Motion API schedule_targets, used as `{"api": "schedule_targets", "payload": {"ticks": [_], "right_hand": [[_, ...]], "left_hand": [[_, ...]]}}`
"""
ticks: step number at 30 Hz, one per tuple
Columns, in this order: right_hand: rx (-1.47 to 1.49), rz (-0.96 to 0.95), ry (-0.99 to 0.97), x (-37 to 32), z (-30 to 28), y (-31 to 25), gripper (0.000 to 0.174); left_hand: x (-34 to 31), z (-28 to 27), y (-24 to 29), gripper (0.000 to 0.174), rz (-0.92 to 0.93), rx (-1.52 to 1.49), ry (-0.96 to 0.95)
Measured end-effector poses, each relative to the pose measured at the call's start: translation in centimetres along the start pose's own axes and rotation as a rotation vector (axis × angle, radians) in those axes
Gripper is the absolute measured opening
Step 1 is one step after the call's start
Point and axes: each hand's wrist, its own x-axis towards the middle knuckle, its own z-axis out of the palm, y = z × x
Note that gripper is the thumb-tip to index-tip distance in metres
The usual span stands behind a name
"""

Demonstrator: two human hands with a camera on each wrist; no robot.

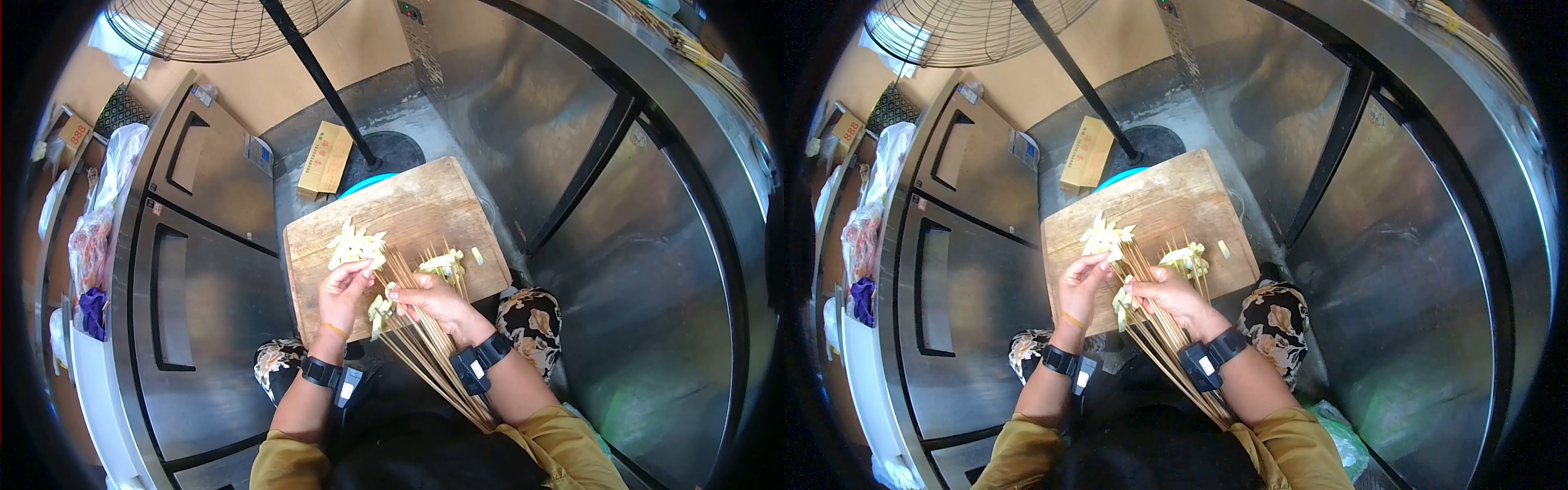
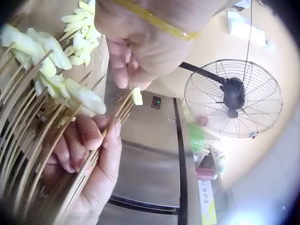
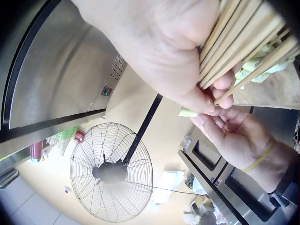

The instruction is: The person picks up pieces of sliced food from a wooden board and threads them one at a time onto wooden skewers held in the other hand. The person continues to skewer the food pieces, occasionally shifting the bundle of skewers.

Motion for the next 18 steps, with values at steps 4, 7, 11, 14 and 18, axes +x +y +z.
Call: {"api": "schedule_targets", "payload": {"ticks": [4, 7, 11, 14, 18], "right_hand": [[-0.003, 0.004, 0.011, 0.0, 0.0, -0.1, 0.011], [0.021, 0.011, 0.007, 0.1, -0.2, 0.1, 0.012], [0.019, -0.014, 0.004, 0.1, -0.5, 0.2, 0.013], [-0.030, -0.052, 0.059, 0.1, -0.3, 0.1, 0.013], [0.090, -0.043, 0.078, -1.2, -0.3, -1.3, 0.011]], "left_hand": [[-0.9, 0.5, 0.1, 0.018, 0.026, 0.035, -0.047], [-1.6, 1.2, 0.3, 0.018, 0.021, 0.040, -0.094], [-2.4, 1.6, 0.2, 0.017, 0.014, 0.098, -0.096], [-2.4, 1.6, 0.5, 0.015, -0.039, 0.181, -0.053], [-2.0, 0.7, -3.1, 0.012, -0.084, 0.131, -0.059]]}}
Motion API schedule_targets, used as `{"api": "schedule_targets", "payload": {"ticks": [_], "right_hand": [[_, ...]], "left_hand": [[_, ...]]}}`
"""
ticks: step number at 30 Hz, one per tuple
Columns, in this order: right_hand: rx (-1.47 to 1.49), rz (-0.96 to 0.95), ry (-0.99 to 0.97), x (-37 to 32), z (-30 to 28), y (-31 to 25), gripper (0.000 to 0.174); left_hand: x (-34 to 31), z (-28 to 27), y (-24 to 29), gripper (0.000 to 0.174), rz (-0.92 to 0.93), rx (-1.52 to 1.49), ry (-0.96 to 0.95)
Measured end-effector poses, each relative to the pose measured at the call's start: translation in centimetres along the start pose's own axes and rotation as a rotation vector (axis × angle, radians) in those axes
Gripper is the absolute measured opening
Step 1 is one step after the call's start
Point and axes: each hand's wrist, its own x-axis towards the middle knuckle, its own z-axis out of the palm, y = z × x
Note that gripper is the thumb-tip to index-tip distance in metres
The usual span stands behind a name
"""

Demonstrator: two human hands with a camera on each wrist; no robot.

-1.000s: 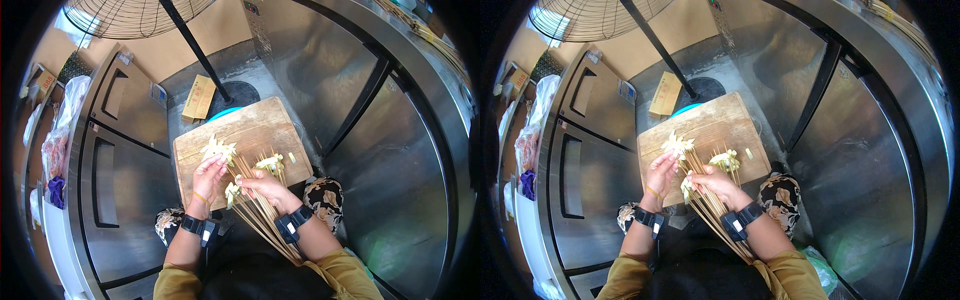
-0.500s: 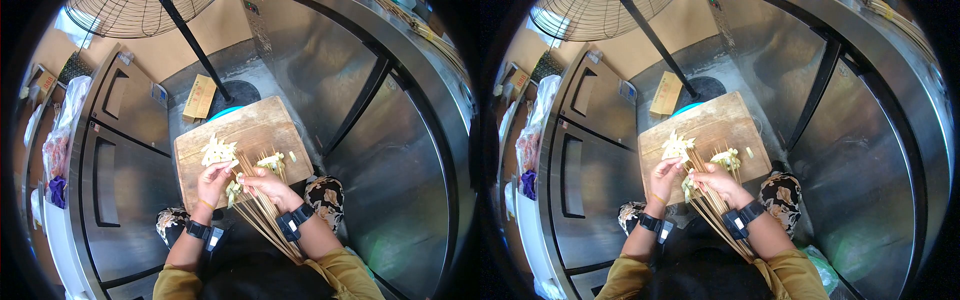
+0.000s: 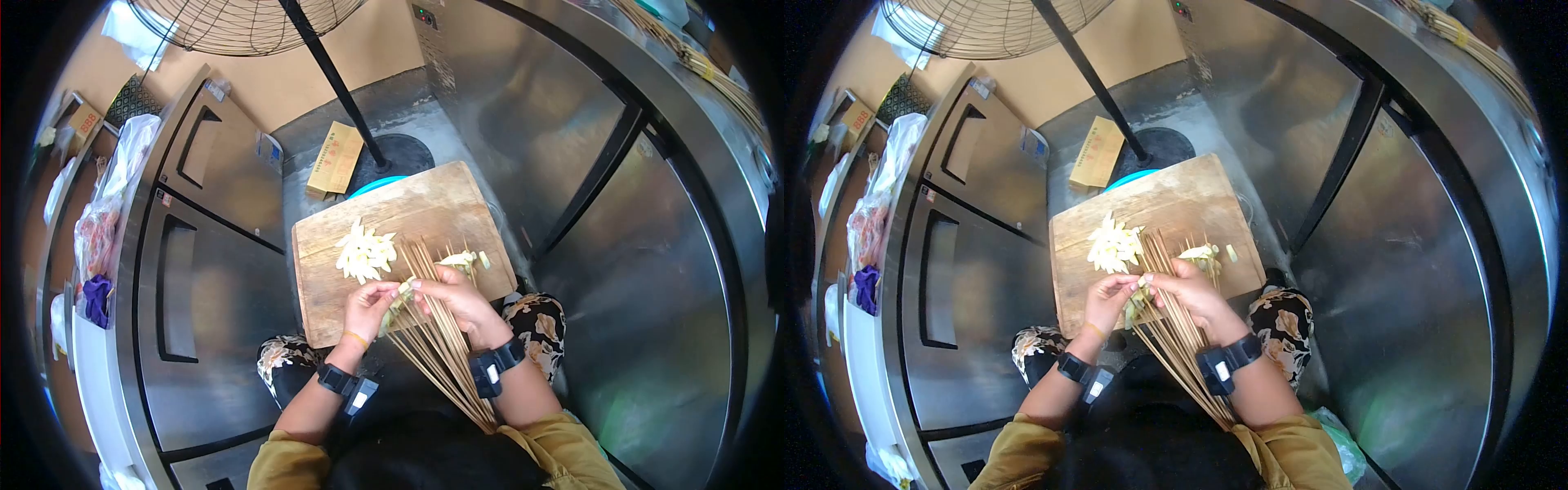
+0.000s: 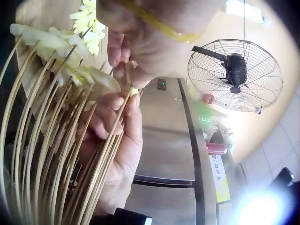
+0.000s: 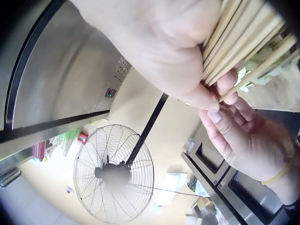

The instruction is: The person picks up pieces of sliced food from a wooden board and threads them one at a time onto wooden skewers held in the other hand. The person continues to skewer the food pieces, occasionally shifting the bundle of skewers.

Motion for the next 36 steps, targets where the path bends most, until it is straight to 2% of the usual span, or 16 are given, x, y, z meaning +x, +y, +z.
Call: {"api": "schedule_targets", "payload": {"ticks": [3, 4, 7, 9, 12, 13, 14, 17, 20, 26, 32, 35, 36], "right_hand": [[0.139, 0.071, -0.115, -0.1, -0.5, -0.2, 0.012], [0.161, 0.091, -0.137, 0.1, -0.6, 0.0, 0.012], [0.168, 0.145, -0.137, 0.2, -0.5, 0.1, 0.011], [0.121, 0.151, -0.087, 0.4, -0.5, 0.2, 0.011], [0.106, 0.153, -0.066, 0.7, -0.5, 0.7, 0.010], [0.100, 0.153, -0.063, 0.8, -0.5, 0.7, 0.010], [0.102, 0.158, -0.057, 0.8, -0.4, 0.7, 0.010], [0.111, 0.164, -0.038, 0.7, -0.2, 0.5, 0.011], [0.118, 0.169, -0.026, 0.7, -0.2, 0.5, 0.011], [0.092, 0.166, 0.000, 0.7, 0.2, 0.6, 0.012], [0.042, 0.154, -0.013, 1.0, -0.1, 0.9, 0.011], [-0.009, 0.127, -0.032, 1.2, -0.3, 1.2, 0.011], [-0.007, 0.133, -0.023, 1.2, -0.3, 1.2, 0.012]], "left_hand": [[0.6, 0.1, -2.0, 0.010, 0.096, 0.079, -0.008], [0.8, 0.2, -2.0, 0.008, 0.092, 0.169, -0.010], [1.4, -0.1, -2.2, 0.011, 0.033, 0.132, -0.048], [1.7, -1.5, -0.1, 0.015, -0.213, -0.138, -0.006], [4.3, -4.8, -4.0, 0.016, 0.035, 0.162, 0.106], [4.8, -5.1, -3.9, 0.016, 0.128, 0.276, 0.140], [4.8, -5.7, -3.6, 0.021, 0.092, 0.537, 0.126], [4.8, -5.7, -3.3, 0.031, 0.296, 1.078, -0.002], [4.8, -4.7, -2.5, 0.028, 0.278, 1.153, -0.022], [5.6, -4.2, -2.0, 0.017, 0.397, 1.345, -0.067], [5.5, -4.6, -1.7, 0.015, 0.560, 1.337, -0.135], [5.5, -4.8, -1.7, 0.009, 0.652, 1.226, 0.005], [5.5, -4.8, -1.7, 0.007, 0.479, 1.016, 0.052]]}}
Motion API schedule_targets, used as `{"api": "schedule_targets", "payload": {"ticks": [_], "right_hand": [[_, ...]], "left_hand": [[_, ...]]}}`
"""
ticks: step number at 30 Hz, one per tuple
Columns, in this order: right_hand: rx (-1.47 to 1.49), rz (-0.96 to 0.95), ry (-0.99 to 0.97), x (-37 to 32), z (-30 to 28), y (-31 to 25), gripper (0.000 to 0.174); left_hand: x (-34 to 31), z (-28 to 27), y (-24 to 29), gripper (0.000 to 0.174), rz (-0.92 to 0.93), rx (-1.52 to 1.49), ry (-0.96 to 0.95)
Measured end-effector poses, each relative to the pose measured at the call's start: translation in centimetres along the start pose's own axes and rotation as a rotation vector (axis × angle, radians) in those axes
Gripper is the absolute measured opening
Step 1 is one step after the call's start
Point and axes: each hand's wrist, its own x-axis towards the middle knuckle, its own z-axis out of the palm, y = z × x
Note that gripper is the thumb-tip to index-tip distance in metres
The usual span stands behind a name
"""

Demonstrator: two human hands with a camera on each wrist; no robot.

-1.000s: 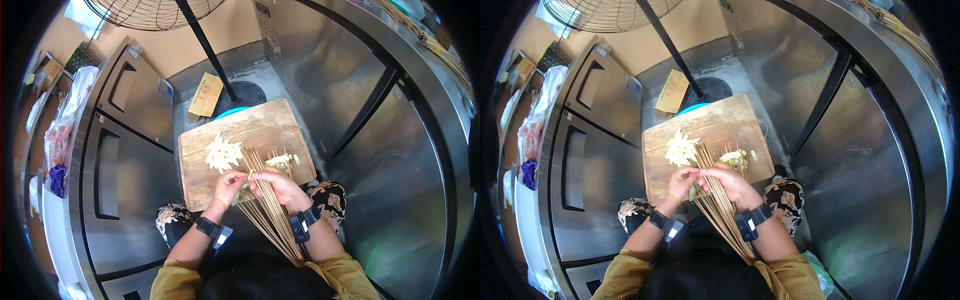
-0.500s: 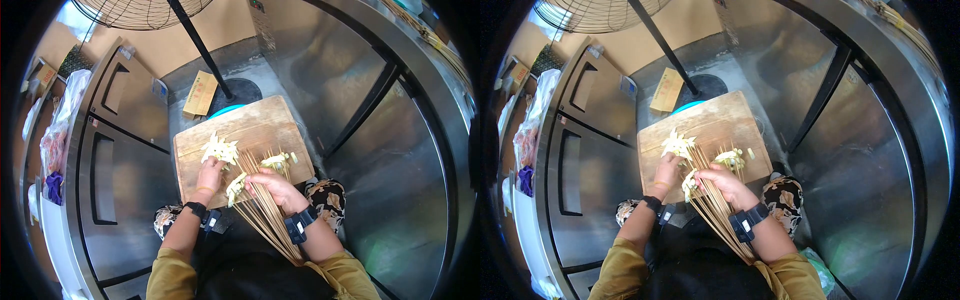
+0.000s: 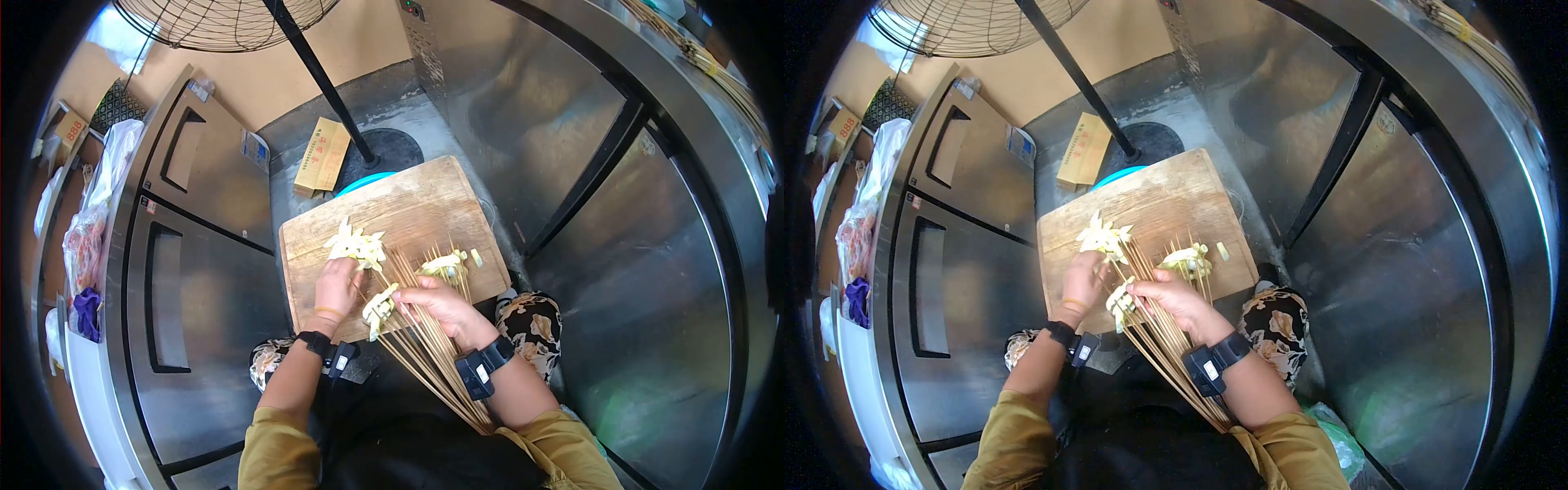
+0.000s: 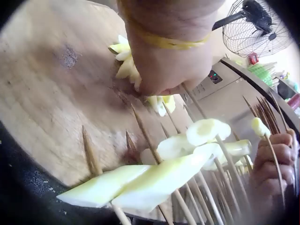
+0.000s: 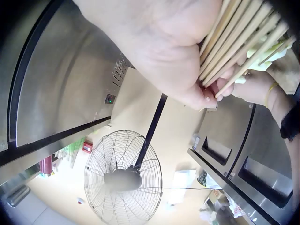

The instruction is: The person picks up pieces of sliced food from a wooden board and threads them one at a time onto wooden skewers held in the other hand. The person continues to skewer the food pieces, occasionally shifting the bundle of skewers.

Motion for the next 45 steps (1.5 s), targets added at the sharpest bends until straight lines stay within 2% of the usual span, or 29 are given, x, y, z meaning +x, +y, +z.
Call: {"api": "schedule_targets", "payload": {"ticks": [2, 5, 6, 9, 12, 15, 24, 33, 36, 39, 42, 45], "right_hand": [[0.007, 0.010, 0.016, 0.1, 0.1, 0.1, 0.013], [0.013, 0.017, 0.023, -0.2, 0.6, -0.2, 0.015], [-0.004, 0.012, 0.017, -0.2, 0.6, -0.1, 0.014], [-0.042, -0.005, -0.002, 0.1, 0.4, 0.2, 0.014], [-0.053, -0.024, -0.029, 0.1, 0.4, 0.2, 0.012], [-0.058, -0.037, -0.042, 0.0, 0.6, 0.2, 0.011], [-0.083, -0.044, -0.054, -0.4, 0.9, 0.0, 0.011], [-0.098, -0.037, -0.070, -0.8, 1.2, -0.4, 0.012], [-0.098, -0.036, -0.067, -0.7, 1.1, -0.3, 0.011], [-0.097, -0.046, -0.063, -0.7, 1.0, -0.1, 0.010], [-0.075, -0.064, -0.056, -0.7, 1.0, -0.2, 0.007], [-0.112, -0.081, -0.023, -0.7, 0.8, -0.1, 0.008]], "left_hand": [[0.0, 0.0, 0.1, 0.004, -0.370, -0.403, 0.002], [0.0, 0.2, -1.2, 0.007, -0.616, -1.079, 0.139], [0.1, -0.8, -0.8, 0.010, -0.689, -1.255, 0.107], [0.4, -3.3, 1.4, 0.015, -0.795, -1.609, 0.055], [0.1, -3.5, 1.9, 0.018, -0.810, -1.692, -0.018], [-0.1, -3.5, 2.3, 0.022, -0.788, -1.709, -0.109], [0.1, -3.9, 3.7, 0.032, -0.725, -1.608, -0.132], [-0.1, -3.7, 3.8, 0.029, -0.600, -1.507, -0.095], [-0.2, -3.9, 4.2, 0.024, -0.583, -1.301, -0.080], [-0.3, -4.8, 5.7, 0.022, -0.449, -1.059, -0.082], [-1.3, -4.2, 6.5, 0.021, -0.350, -0.972, -0.089], [-3.0, -3.4, 8.7, 0.021, -0.402, -0.911, -0.172]]}}
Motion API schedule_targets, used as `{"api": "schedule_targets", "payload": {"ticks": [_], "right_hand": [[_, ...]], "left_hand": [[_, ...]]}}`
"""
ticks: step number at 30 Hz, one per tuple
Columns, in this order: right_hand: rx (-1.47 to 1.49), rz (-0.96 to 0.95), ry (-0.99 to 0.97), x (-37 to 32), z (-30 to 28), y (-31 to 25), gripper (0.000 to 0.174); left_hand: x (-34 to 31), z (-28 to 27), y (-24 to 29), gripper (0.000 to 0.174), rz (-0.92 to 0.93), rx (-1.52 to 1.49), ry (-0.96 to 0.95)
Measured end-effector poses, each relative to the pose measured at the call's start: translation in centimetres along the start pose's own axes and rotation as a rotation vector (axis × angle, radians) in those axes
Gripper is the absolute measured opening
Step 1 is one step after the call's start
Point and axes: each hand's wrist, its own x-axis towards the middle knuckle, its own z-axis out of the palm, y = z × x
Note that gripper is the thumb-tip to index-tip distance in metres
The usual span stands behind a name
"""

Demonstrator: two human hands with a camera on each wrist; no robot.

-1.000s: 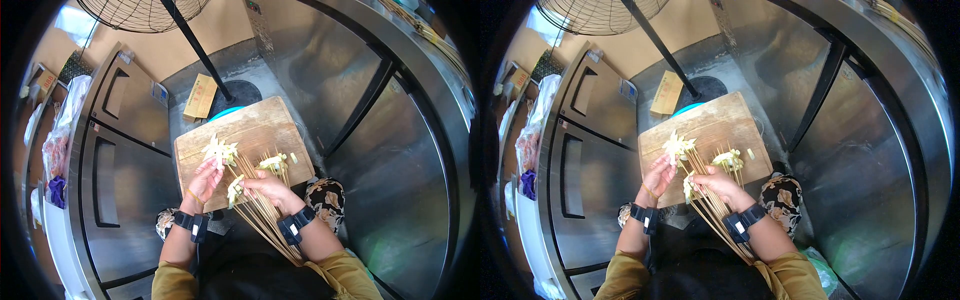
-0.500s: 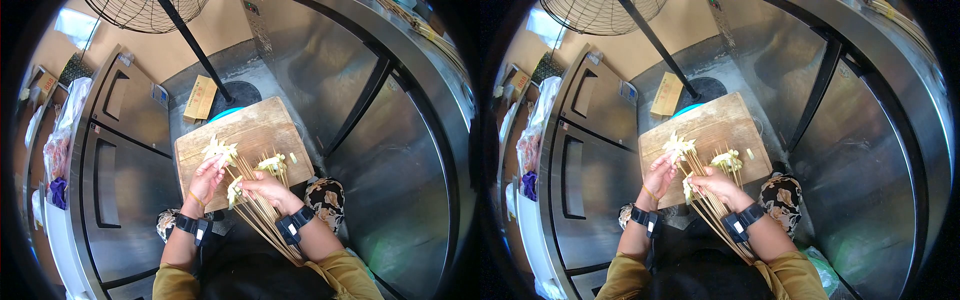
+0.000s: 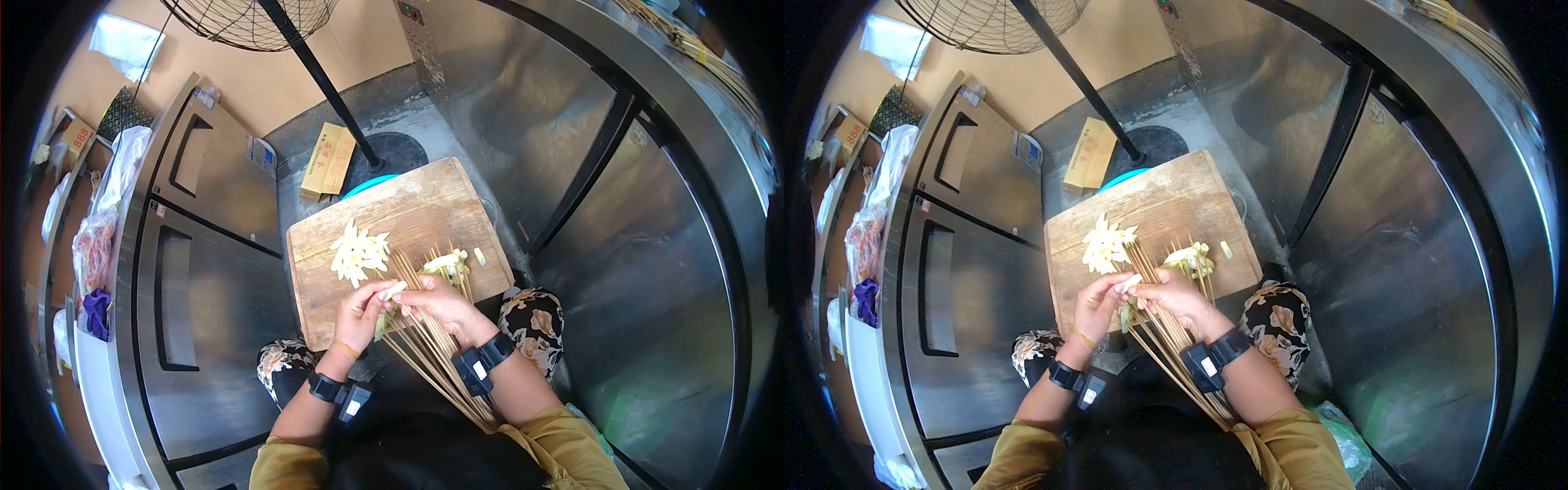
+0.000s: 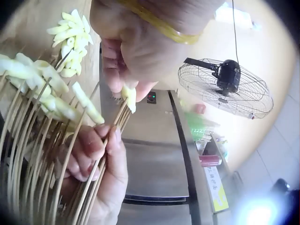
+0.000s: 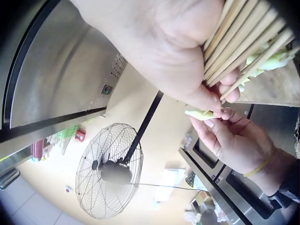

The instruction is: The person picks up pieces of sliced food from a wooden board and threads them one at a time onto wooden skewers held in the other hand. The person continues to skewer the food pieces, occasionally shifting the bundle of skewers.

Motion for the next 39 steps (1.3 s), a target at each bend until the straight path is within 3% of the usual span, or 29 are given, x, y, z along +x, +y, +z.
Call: {"api": "schedule_targets", "payload": {"ticks": [7, 13, 16, 19, 22, 28, 31, 34, 37, 39], "right_hand": [[-0.093, -0.106, 0.050, -0.2, -0.3, 0.0, 0.018], [0.225, 0.039, -0.058, -0.3, -0.5, -0.2, 0.015], [0.237, 0.087, -0.057, -0.3, -0.5, -0.3, 0.015], [0.237, 0.110, -0.051, -0.2, -0.3, -0.3, 0.015], [0.226, 0.115, -0.015, 0.0, -0.2, -0.3, 0.015], [0.211, 0.128, 0.027, 0.2, -0.3, 0.1, 0.015], [0.191, 0.122, 0.038, 0.3, -0.3, 0.1, 0.015], [0.168, 0.124, 0.021, 0.3, -0.4, 0.1, 0.015], [0.146, 0.137, -0.018, 0.4, -0.7, 0.1, 0.017], [0.145, 0.145, -0.001, 0.3, -0.4, 0.0, 0.017]], "left_hand": [[-0.3, -0.2, -1.6, 0.016, 0.155, 0.114, 0.085], [1.4, -1.6, -3.5, 0.015, 0.122, -0.041, 0.047], [4.0, -4.0, -7.0, 0.015, 0.057, -0.040, 0.292], [5.5, -6.2, -8.3, 0.023, 0.009, 0.527, 0.371], [6.2, -5.9, -8.3, 0.033, -0.069, 0.716, 0.356], [6.5, -4.3, -7.8, 0.028, -0.093, 0.834, 0.374], [6.1, -3.9, -7.5, 0.028, 0.132, 0.979, 0.373], [6.4, -4.5, -9.2, 0.022, 0.016, 0.669, 0.351], [6.4, -4.8, -9.1, 0.011, -0.048, -0.176, 0.425], [5.6, -4.9, -6.6, 0.011, -0.144, -0.448, 0.419]]}}
